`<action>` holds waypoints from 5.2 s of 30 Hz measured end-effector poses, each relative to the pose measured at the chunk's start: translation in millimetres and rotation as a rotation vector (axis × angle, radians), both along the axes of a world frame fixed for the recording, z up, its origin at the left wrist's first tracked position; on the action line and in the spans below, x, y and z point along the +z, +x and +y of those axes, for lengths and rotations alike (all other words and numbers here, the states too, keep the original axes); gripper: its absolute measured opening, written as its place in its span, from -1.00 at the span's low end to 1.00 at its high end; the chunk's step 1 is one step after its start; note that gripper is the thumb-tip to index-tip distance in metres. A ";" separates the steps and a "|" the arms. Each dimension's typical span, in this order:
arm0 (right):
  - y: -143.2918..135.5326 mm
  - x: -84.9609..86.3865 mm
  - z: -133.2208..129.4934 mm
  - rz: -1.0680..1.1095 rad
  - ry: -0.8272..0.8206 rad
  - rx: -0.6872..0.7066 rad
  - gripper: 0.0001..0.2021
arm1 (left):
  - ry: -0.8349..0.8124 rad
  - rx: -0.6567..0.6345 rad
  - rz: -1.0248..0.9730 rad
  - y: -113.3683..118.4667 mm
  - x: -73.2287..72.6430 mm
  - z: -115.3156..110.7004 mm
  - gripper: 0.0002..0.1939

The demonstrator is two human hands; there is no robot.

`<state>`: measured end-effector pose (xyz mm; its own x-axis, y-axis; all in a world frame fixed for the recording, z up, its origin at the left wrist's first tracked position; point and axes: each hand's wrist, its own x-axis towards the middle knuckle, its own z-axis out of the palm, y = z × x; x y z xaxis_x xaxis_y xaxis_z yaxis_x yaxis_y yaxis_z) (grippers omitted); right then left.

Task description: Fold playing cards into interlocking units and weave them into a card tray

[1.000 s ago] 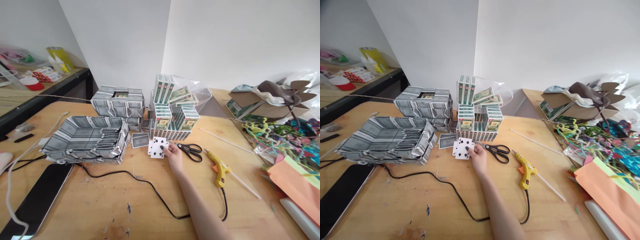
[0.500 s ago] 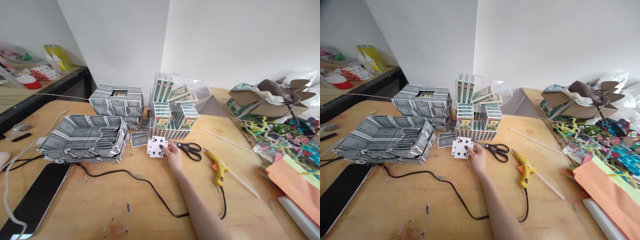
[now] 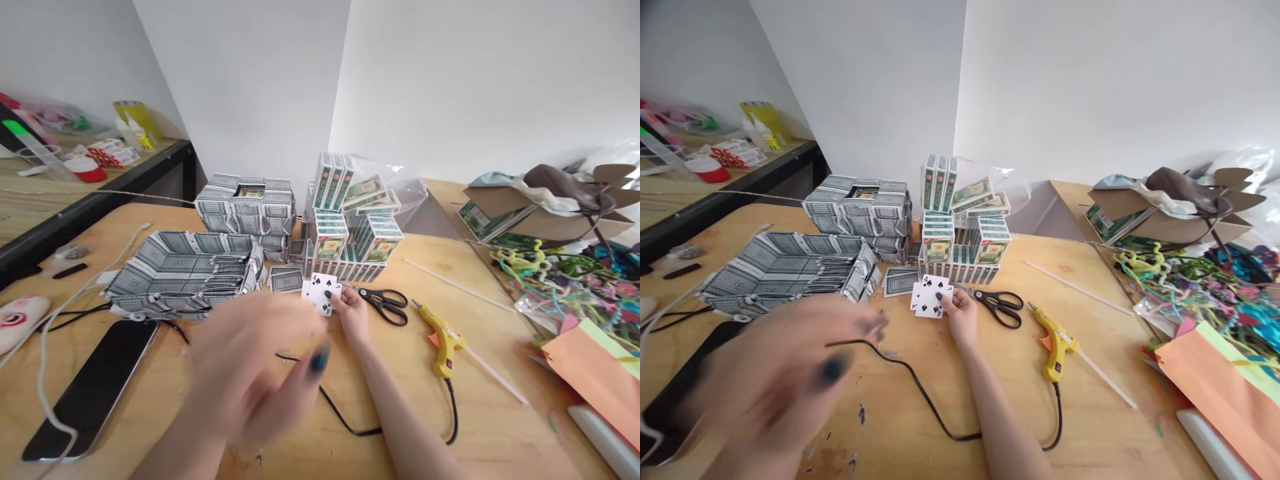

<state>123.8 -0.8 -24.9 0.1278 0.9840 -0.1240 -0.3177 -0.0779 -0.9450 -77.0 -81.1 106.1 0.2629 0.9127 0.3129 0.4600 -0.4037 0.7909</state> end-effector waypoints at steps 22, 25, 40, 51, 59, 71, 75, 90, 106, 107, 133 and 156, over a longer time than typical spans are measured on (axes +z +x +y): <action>0.2 -5.6 1.2 0.042 -0.025 0.019 -0.74 | -0.581 -0.040 0.100 36.9 -90.2 123.9 -0.85; 0.6 -6.5 1.3 0.049 -0.014 0.026 -0.74 | -0.613 -0.035 0.089 36.0 -88.3 123.2 -0.82; 0.3 -3.6 0.2 0.051 -0.026 0.024 -0.73 | -0.607 -0.035 0.031 36.0 -94.0 126.7 -0.84; 0.7 -3.7 0.9 0.053 -0.022 0.048 -0.75 | -0.653 -0.019 -0.041 36.4 -92.2 126.3 -0.84; -0.1 -1.1 0.1 0.058 -0.030 0.044 -0.76 | -0.629 -0.015 -0.007 35.7 -94.2 127.2 -0.81; 0.4 -2.3 -0.3 0.036 -0.015 0.044 -0.76 | -0.689 -0.011 -0.054 37.4 -86.2 124.4 -0.83; -0.2 -1.1 -0.5 0.034 -0.029 0.044 -0.74 | -0.686 -0.008 -0.039 36.6 -87.6 125.5 -0.83; 0.3 -0.4 0.1 0.022 -0.024 -0.018 -0.72 | -0.885 -0.145 -0.333 31.4 -76.0 122.7 -0.79; 2.3 5.0 -2.0 -0.021 0.004 -0.083 -0.77 | -0.938 -0.267 -0.530 40.8 -88.2 123.0 -0.64; 2.2 5.5 -2.1 -0.030 0.006 -0.086 -0.77 | -0.935 -0.256 -0.530 41.9 -89.1 123.0 -0.64; 2.3 -1.8 0.8 -0.006 -0.059 -0.098 -0.76 | -0.876 0.056 -0.459 54.5 -91.5 120.2 -0.70; 3.3 -4.2 3.1 0.105 -0.078 -0.053 -0.70 | -0.743 0.085 -0.375 55.1 -100.3 123.1 -0.73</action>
